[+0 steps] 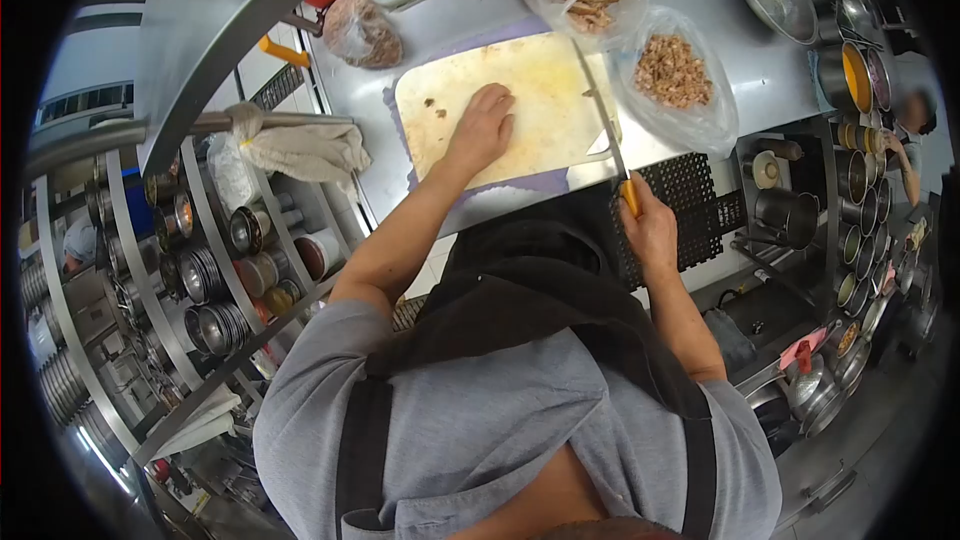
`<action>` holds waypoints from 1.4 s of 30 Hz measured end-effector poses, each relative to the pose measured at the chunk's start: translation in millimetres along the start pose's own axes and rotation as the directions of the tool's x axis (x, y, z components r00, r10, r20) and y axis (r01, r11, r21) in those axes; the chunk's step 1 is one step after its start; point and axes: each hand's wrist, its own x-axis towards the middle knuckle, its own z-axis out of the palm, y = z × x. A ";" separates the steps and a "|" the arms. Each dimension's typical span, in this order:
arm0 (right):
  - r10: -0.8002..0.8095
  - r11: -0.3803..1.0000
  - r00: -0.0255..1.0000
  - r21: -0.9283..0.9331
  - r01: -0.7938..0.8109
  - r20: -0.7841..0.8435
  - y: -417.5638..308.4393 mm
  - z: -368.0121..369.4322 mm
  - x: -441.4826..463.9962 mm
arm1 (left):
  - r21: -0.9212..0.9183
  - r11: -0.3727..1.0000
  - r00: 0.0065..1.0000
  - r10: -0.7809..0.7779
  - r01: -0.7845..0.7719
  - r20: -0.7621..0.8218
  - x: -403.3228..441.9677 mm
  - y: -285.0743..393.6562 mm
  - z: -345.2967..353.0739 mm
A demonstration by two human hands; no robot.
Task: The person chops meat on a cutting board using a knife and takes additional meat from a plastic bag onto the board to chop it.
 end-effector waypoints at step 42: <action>0.271 0.732 0.962 0.640 -0.234 0.041 -12.8 7.6 -43.8 | -0.247 0.947 0.954 0.138 -0.205 -0.266 82.9 81.6 23.0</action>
